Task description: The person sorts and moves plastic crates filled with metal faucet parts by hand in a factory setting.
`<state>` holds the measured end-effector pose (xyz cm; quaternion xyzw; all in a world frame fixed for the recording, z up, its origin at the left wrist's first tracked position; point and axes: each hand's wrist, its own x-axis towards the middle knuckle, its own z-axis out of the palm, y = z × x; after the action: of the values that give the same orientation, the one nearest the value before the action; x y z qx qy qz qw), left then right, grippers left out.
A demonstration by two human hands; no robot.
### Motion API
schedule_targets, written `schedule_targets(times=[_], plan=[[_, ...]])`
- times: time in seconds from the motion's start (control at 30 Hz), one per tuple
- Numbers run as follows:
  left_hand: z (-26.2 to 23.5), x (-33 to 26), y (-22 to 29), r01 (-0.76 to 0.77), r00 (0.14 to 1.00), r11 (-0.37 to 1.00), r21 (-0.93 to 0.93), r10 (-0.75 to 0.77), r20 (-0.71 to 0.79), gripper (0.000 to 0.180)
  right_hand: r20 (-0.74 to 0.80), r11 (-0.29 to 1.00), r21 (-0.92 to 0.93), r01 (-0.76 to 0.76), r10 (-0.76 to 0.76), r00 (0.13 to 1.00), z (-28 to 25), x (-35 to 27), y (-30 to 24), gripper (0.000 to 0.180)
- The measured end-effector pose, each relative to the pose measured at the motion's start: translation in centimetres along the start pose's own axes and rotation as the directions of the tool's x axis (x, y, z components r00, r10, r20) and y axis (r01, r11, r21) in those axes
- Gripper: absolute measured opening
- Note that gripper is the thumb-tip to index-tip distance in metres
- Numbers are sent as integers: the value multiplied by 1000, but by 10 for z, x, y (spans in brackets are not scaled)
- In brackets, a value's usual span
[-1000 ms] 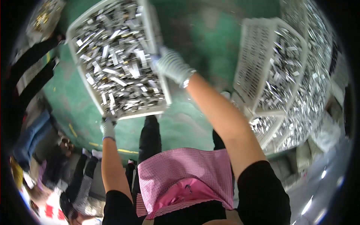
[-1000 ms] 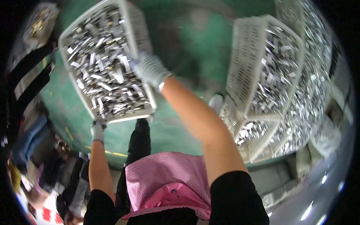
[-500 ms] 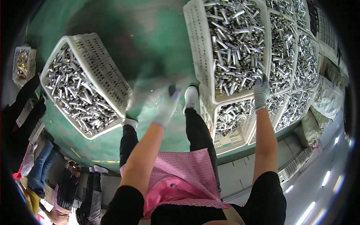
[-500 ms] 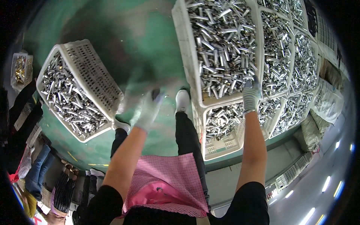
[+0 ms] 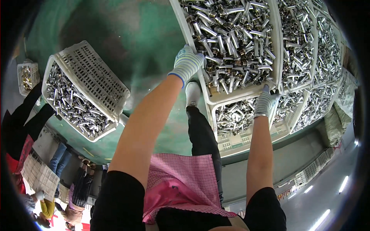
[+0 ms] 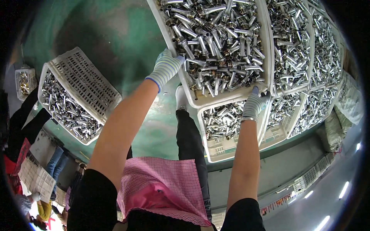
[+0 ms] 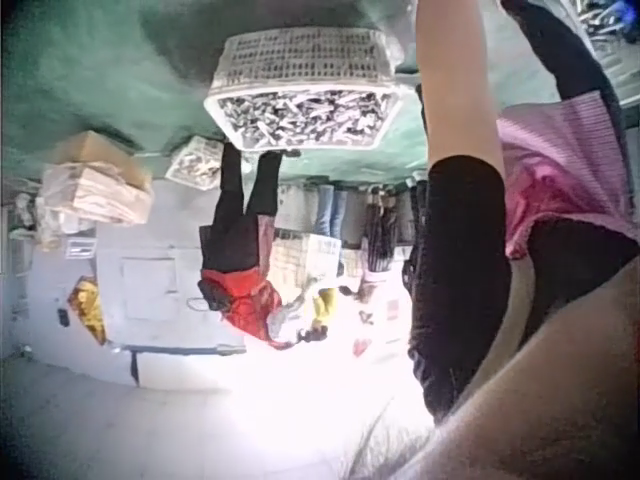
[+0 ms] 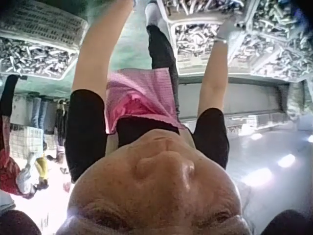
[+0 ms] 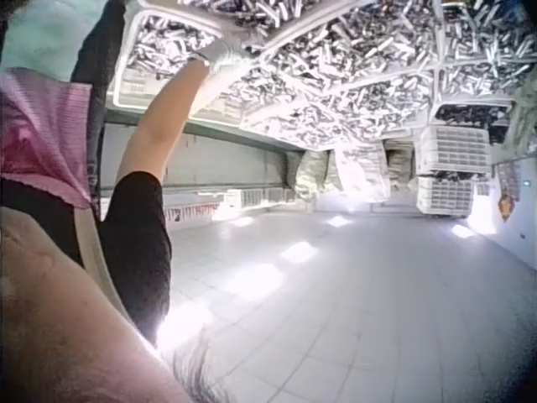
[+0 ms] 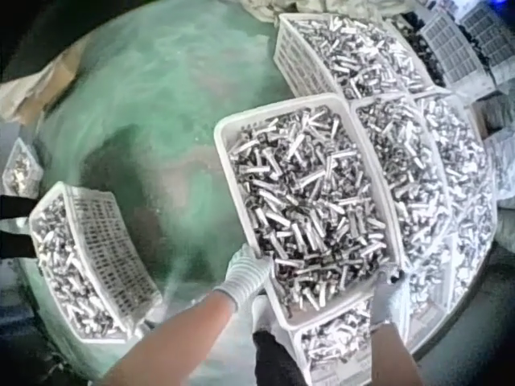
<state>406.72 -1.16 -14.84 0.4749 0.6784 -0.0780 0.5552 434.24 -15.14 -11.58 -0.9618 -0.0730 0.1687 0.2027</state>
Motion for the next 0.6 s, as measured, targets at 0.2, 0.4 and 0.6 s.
schedule_targets(times=[0.2,0.4,0.6], plan=[[-4,4,4,-51,999,998,43,51,3,44,161,981,195,10,-42,986,10,-29,34,73],[-84,50,-33,-180,978,967,180,196,-76,49,283,954,298,26,-114,952,38,-95,17,75],[-163,51,-85,-117,956,957,266,181,-232,49,465,927,353,123,-288,837,87,-58,-17,51]])
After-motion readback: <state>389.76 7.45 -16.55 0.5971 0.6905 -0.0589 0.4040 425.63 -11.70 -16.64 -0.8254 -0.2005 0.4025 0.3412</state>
